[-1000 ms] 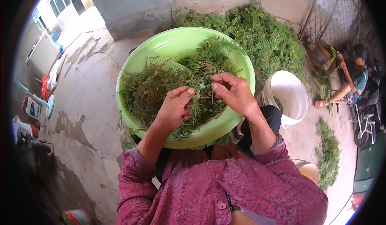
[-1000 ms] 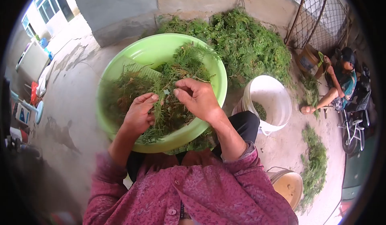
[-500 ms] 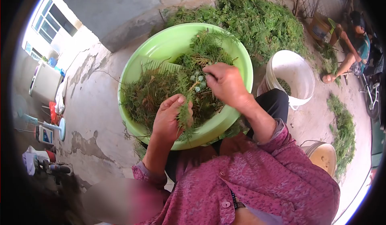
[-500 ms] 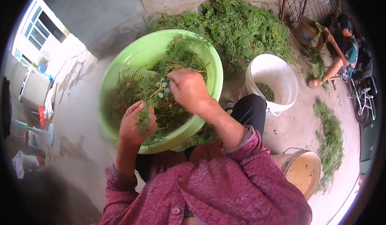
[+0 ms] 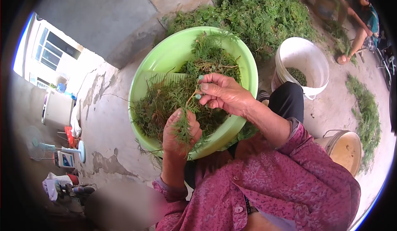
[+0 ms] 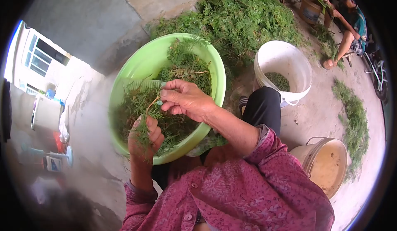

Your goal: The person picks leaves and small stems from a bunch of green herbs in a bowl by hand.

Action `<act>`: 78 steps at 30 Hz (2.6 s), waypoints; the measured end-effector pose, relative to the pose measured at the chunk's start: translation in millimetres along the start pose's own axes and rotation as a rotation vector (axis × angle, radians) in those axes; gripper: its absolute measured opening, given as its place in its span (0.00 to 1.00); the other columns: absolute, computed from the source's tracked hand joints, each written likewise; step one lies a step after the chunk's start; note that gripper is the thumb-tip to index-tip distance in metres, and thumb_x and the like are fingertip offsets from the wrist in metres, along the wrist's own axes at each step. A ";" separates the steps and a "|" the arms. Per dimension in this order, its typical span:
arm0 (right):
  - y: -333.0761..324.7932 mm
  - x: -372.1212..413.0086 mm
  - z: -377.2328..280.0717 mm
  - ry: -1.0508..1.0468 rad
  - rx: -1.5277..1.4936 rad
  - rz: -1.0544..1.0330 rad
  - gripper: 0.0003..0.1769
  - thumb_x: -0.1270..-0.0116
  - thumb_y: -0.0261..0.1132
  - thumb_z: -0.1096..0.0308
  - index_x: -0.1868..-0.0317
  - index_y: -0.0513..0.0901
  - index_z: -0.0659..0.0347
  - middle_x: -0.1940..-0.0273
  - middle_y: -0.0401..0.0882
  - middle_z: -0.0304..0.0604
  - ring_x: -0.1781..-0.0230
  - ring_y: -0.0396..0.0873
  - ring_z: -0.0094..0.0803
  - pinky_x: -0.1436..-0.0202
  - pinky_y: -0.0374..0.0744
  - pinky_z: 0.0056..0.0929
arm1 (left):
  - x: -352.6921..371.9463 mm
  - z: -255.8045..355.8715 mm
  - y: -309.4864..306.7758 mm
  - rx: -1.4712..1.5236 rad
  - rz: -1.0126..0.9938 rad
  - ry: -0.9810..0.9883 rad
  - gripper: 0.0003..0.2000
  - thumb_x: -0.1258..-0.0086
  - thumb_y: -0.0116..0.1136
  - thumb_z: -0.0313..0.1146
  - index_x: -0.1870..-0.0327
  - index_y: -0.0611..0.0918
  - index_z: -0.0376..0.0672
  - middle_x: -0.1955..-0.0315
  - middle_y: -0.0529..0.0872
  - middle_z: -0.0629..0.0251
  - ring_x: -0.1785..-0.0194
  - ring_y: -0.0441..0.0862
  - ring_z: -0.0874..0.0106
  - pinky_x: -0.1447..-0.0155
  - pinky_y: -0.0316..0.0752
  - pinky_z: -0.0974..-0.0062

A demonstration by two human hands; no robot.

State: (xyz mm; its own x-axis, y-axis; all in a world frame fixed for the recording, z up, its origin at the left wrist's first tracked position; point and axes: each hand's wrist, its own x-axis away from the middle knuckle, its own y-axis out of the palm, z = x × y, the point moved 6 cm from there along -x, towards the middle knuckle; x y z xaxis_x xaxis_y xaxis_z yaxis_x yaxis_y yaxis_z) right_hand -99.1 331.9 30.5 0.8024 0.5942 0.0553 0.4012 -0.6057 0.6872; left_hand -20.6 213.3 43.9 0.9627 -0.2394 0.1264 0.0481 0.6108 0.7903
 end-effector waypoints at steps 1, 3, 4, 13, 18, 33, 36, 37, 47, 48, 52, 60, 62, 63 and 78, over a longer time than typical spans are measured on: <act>0.8 0.8 -1.0 -0.002 -0.005 0.000 0.14 0.38 0.64 0.67 0.54 0.72 0.62 0.66 0.77 0.38 0.70 0.79 0.22 0.72 0.77 0.16 | 0.2 -2.4 -0.3 -0.005 -0.018 -0.016 0.13 0.27 0.43 0.38 0.68 0.73 0.38 0.81 0.71 0.67 0.83 0.65 0.78 0.82 0.60 0.80; 3.7 3.4 -11.5 -0.151 0.354 0.001 0.11 0.38 0.63 0.67 0.58 0.74 0.62 0.72 0.76 0.36 0.75 0.77 0.18 0.75 0.74 0.15 | 0.4 -6.8 -5.7 -0.129 0.014 0.021 0.13 0.28 0.45 0.38 0.68 0.74 0.38 0.80 0.73 0.67 0.82 0.68 0.79 0.81 0.62 0.80; 4.5 4.6 -12.1 -0.151 0.352 0.002 0.11 0.38 0.63 0.67 0.58 0.74 0.62 0.72 0.76 0.36 0.75 0.77 0.18 0.75 0.74 0.15 | 0.5 -6.1 -7.9 -0.249 0.043 0.060 0.12 0.29 0.47 0.37 0.68 0.76 0.38 0.78 0.76 0.66 0.80 0.71 0.79 0.79 0.64 0.81; 22.0 16.3 -19.4 -0.349 0.566 -0.122 0.07 0.35 0.61 0.69 0.59 0.75 0.61 0.73 0.74 0.32 0.78 0.73 0.14 0.79 0.70 0.15 | -3.8 -1.8 18.2 -0.797 0.163 0.098 0.13 0.31 0.50 0.38 0.71 0.77 0.37 0.80 0.76 0.70 0.79 0.71 0.82 0.75 0.65 0.84; 23.1 19.2 -26.3 -0.574 0.862 -0.013 0.07 0.38 0.61 0.71 0.65 0.75 0.66 0.78 0.74 0.39 0.80 0.74 0.18 0.77 0.72 0.20 | -1.1 -2.6 16.5 -0.779 0.211 0.035 0.12 0.32 0.52 0.38 0.72 0.77 0.38 0.81 0.75 0.70 0.80 0.70 0.82 0.76 0.65 0.84; 16.3 7.1 -3.4 0.223 -0.182 -0.210 0.11 0.37 0.61 0.62 0.60 0.75 0.61 0.68 0.74 0.40 0.78 0.70 0.20 0.85 0.61 0.12 | 14.3 17.2 32.4 -0.631 0.122 0.085 0.12 0.34 0.55 0.34 0.75 0.78 0.35 0.83 0.76 0.67 0.80 0.70 0.80 0.76 0.63 0.84; 21.2 10.9 1.5 0.202 -0.096 -0.275 0.19 0.36 0.60 0.54 0.53 0.73 0.61 0.66 0.75 0.40 0.81 0.68 0.20 0.86 0.62 0.11 | 12.8 11.6 36.0 -0.625 0.043 0.004 0.13 0.34 0.54 0.36 0.76 0.77 0.35 0.84 0.75 0.65 0.82 0.70 0.79 0.77 0.62 0.82; 24.4 13.5 1.2 0.199 -0.123 -0.336 0.23 0.38 0.64 0.54 0.50 0.72 0.61 0.71 0.73 0.36 0.81 0.67 0.18 0.85 0.60 0.11 | 12.7 10.1 36.5 -0.655 0.087 0.018 0.14 0.33 0.51 0.36 0.76 0.74 0.36 0.87 0.71 0.66 0.85 0.65 0.78 0.80 0.58 0.80; 33.2 21.5 4.3 0.184 -0.084 -0.440 0.32 0.48 0.73 0.66 0.44 0.69 0.63 0.66 0.73 0.36 0.80 0.62 0.14 0.82 0.56 0.11 | 14.7 1.1 39.8 -0.647 0.087 -0.033 0.15 0.32 0.48 0.38 0.77 0.70 0.38 0.90 0.66 0.67 0.89 0.60 0.78 0.84 0.53 0.78; 33.4 22.1 3.0 0.183 -0.087 -0.440 0.32 0.48 0.73 0.66 0.44 0.69 0.63 0.66 0.73 0.36 0.80 0.62 0.14 0.82 0.56 0.11 | 14.4 1.9 37.9 -0.648 0.088 -0.035 0.15 0.32 0.48 0.38 0.77 0.70 0.38 0.90 0.66 0.67 0.89 0.60 0.78 0.84 0.53 0.78; 30.0 22.6 1.8 0.178 -0.049 -0.455 0.28 0.47 0.72 0.67 0.47 0.71 0.63 0.65 0.73 0.35 0.79 0.63 0.13 0.81 0.58 0.10 | 13.9 0.0 38.6 -0.612 0.008 -0.086 0.16 0.33 0.50 0.39 0.77 0.72 0.36 0.89 0.69 0.66 0.88 0.62 0.78 0.83 0.55 0.79; 28.1 25.2 -11.2 0.020 0.340 -0.402 0.14 0.41 0.67 0.65 0.57 0.76 0.61 0.75 0.70 0.29 0.82 0.64 0.14 0.81 0.60 0.13 | 12.5 -4.5 37.3 -0.456 -0.010 -0.149 0.16 0.34 0.51 0.38 0.79 0.73 0.36 0.89 0.72 0.63 0.87 0.65 0.77 0.82 0.58 0.80; 27.7 26.7 -6.4 0.056 0.324 -0.467 0.11 0.38 0.64 0.62 0.62 0.77 0.60 0.81 0.64 0.26 0.83 0.60 0.13 0.83 0.56 0.14 | 13.7 -1.7 35.2 -0.471 0.035 -0.133 0.16 0.34 0.51 0.37 0.80 0.73 0.36 0.89 0.72 0.63 0.87 0.66 0.77 0.82 0.58 0.80; 28.3 27.5 -7.3 0.056 0.322 -0.466 0.11 0.38 0.64 0.62 0.62 0.77 0.60 0.81 0.64 0.26 0.83 0.60 0.13 0.83 0.56 0.14 | 13.7 -1.4 34.4 -0.470 0.036 -0.135 0.16 0.34 0.51 0.37 0.80 0.73 0.36 0.89 0.72 0.63 0.87 0.66 0.77 0.82 0.58 0.80; 27.6 46.4 -12.1 0.107 0.579 -0.652 0.14 0.32 0.56 0.58 0.67 0.76 0.60 0.81 0.66 0.28 0.85 0.60 0.13 0.82 0.59 0.15 | 33.7 10.8 30.4 -0.542 0.142 -0.100 0.13 0.38 0.52 0.36 0.80 0.73 0.37 0.89 0.71 0.63 0.87 0.64 0.76 0.81 0.57 0.79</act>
State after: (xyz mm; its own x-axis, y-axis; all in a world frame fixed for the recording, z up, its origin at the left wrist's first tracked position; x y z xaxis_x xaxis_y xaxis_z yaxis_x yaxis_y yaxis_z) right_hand -56.2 349.1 60.8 0.3010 0.9443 -0.1330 0.9497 -0.2842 0.1315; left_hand 10.4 215.8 78.6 0.9411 -0.1807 0.2857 0.0753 0.9360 0.3439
